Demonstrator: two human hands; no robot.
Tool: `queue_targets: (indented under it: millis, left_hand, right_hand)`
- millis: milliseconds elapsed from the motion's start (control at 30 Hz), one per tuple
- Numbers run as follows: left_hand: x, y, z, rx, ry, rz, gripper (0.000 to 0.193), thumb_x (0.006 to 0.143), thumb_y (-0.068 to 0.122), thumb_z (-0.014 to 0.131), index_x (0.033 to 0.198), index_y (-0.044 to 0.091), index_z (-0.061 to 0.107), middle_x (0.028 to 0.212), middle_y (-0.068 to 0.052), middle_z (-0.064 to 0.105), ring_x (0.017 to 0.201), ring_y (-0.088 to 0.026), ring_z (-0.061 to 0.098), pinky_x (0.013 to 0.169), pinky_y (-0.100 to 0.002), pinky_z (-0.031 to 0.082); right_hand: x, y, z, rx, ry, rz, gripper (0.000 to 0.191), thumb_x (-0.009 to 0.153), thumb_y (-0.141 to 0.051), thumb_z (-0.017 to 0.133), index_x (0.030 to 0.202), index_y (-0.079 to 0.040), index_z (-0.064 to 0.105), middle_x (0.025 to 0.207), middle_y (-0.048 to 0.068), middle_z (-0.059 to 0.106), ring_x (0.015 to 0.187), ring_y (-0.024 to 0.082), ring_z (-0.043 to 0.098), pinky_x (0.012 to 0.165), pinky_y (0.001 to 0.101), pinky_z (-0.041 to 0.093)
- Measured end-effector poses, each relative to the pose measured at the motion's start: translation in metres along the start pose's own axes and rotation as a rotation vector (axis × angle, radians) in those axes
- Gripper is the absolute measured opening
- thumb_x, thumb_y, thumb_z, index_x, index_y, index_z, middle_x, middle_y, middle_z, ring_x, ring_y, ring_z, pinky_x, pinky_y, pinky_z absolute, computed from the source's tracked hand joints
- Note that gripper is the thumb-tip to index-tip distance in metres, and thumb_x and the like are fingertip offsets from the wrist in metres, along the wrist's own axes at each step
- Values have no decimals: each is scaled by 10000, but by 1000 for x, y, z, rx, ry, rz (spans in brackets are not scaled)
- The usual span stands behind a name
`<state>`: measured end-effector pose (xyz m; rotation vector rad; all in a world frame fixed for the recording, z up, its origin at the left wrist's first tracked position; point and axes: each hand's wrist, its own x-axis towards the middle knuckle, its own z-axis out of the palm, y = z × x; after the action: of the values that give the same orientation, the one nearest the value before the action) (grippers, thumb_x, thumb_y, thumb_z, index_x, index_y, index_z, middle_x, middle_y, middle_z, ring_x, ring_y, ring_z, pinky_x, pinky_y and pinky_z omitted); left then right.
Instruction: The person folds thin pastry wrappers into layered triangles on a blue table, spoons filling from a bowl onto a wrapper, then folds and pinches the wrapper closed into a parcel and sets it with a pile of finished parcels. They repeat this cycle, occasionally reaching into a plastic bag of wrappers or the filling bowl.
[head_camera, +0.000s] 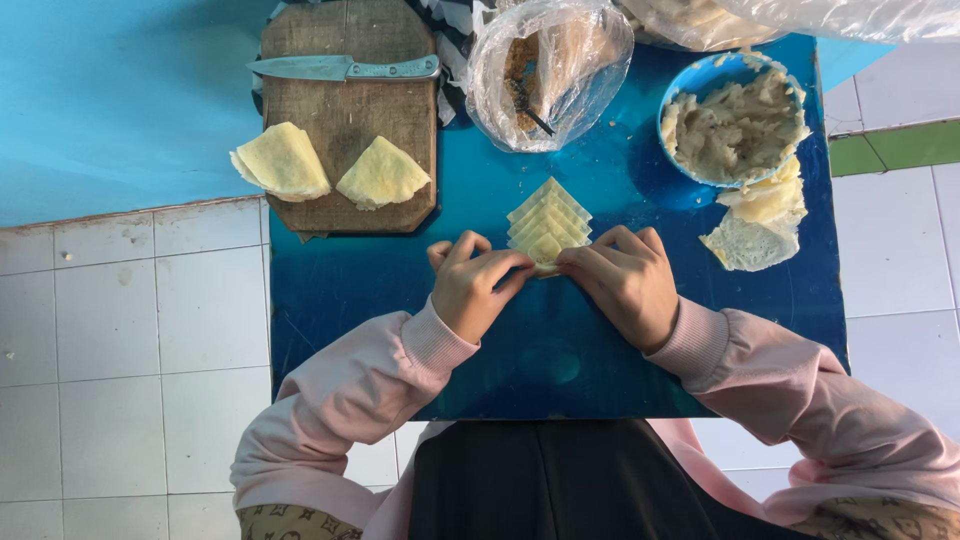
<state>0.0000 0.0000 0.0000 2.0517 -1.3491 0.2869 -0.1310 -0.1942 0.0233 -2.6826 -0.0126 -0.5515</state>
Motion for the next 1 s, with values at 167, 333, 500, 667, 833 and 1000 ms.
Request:
queue_targets:
  millis: [167, 333, 500, 667, 833, 1000]
  left_hand:
    - [4, 0, -3, -5, -33, -34, 161, 830, 264, 876, 924, 222, 752, 793, 113, 709, 850, -133, 570, 870, -381, 297]
    - [3, 0, -4, 71, -28, 70, 142, 880, 248, 848, 958, 208, 737, 902, 126, 737, 915, -120, 566, 902, -372, 283]
    - [0, 2, -5, 226, 1, 178, 128, 897, 252, 843, 979, 211, 754, 985, 125, 736, 938, -101, 564, 902, -355, 266]
    - [-2, 0, -4, 221, 20, 160, 154, 871, 299, 850, 967, 213, 766, 993, 124, 718, 942, -133, 544, 896, -382, 273]
    - [-3, -4, 0, 99, 4, 37, 153, 837, 316, 858, 948, 237, 788, 978, 128, 709, 957, -141, 545, 902, -388, 283]
    - [1, -10, 5, 38, -52, -82, 133, 802, 352, 860, 855, 247, 797, 908, 137, 713, 918, -147, 537, 878, -388, 287]
  right_hand:
    - [11, 0, -8, 39, -18, 2, 133, 829, -190, 782, 962, -196, 789, 897, -84, 741, 859, 164, 584, 781, 329, 378]
    - [17, 8, -7, 148, -65, 34, 120, 800, -204, 804, 919, -215, 798, 922, -95, 752, 854, 182, 547, 794, 334, 393]
    - [12, 10, 0, 129, -20, 3, 136, 795, -185, 808, 931, -191, 801, 954, -64, 737, 899, 192, 566, 838, 348, 423]
    - [4, 9, -2, 15, -28, -106, 211, 810, -126, 761, 1018, -147, 793, 1043, -16, 746, 941, 201, 594, 851, 337, 458]
    - [6, 4, -11, 1, -49, -134, 201, 839, -200, 774, 1026, -126, 782, 1025, 7, 736, 940, 229, 601, 822, 356, 462]
    - [17, 6, -12, 80, -86, -75, 150, 846, -245, 794, 940, -129, 803, 936, -8, 756, 877, 230, 592, 790, 367, 468]
